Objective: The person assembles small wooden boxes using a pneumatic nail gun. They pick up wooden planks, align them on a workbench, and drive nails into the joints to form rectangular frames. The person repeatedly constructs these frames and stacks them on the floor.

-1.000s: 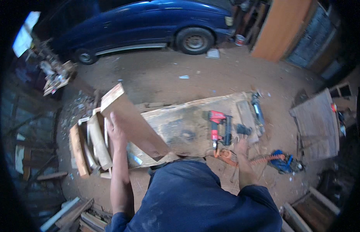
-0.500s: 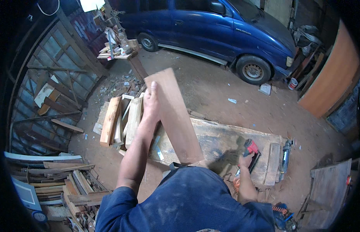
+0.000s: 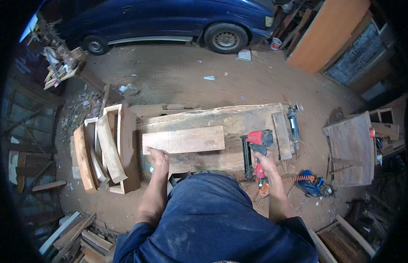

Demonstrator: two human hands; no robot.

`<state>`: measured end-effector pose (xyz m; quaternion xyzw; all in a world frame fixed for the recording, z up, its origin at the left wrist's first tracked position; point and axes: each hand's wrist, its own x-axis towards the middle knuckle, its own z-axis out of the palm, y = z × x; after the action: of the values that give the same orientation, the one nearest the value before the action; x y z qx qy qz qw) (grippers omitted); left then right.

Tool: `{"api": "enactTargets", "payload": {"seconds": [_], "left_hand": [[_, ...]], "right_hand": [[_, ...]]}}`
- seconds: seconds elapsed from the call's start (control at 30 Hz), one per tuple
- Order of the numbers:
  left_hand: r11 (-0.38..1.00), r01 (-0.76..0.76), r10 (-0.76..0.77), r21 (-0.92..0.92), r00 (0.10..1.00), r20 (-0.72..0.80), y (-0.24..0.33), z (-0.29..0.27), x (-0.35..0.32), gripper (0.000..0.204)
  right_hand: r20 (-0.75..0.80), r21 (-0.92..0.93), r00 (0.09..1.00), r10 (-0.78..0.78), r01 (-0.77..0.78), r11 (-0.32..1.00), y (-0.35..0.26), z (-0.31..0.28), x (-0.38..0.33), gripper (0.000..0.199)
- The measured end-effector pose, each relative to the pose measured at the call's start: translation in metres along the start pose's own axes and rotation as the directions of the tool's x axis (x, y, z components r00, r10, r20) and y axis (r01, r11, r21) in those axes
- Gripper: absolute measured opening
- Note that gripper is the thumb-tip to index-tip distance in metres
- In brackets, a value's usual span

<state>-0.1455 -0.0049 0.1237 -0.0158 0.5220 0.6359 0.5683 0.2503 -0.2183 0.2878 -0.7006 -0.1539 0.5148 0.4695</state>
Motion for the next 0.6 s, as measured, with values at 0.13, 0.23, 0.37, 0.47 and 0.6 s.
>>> {"api": "enactTargets", "payload": {"seconds": [0.13,0.23,0.37,0.47,0.6], "left_hand": [[0.986,0.158,-0.160,0.045,0.987,0.031,-0.024,-0.022,-0.009,0.076],[0.970,0.228,-0.235,0.079,0.966,0.103,-0.018,-0.039,-0.008,0.076],[0.866,0.246,-0.425,0.435,0.821,0.382,-0.012,-0.089,0.008,0.077],[0.804,0.278,-0.481,0.525,0.824,0.300,0.005,-0.091,-0.001,0.055],[0.845,0.304,-0.456,0.440,0.840,0.294,0.018,-0.087,-0.008,0.046]], "right_hand": [[0.034,-0.040,0.999,0.017,-0.016,0.999,0.000,0.010,-0.017,0.010],[0.027,-0.130,0.999,0.045,-0.041,0.991,-0.013,0.044,-0.024,0.011],[0.128,-0.251,0.991,0.046,-0.012,0.968,-0.018,0.099,-0.013,0.013],[0.225,-0.419,0.974,-0.028,0.123,0.900,-0.026,0.157,-0.005,0.019],[0.391,-0.679,0.919,0.044,0.256,0.688,-0.042,0.252,0.008,0.034]]}}
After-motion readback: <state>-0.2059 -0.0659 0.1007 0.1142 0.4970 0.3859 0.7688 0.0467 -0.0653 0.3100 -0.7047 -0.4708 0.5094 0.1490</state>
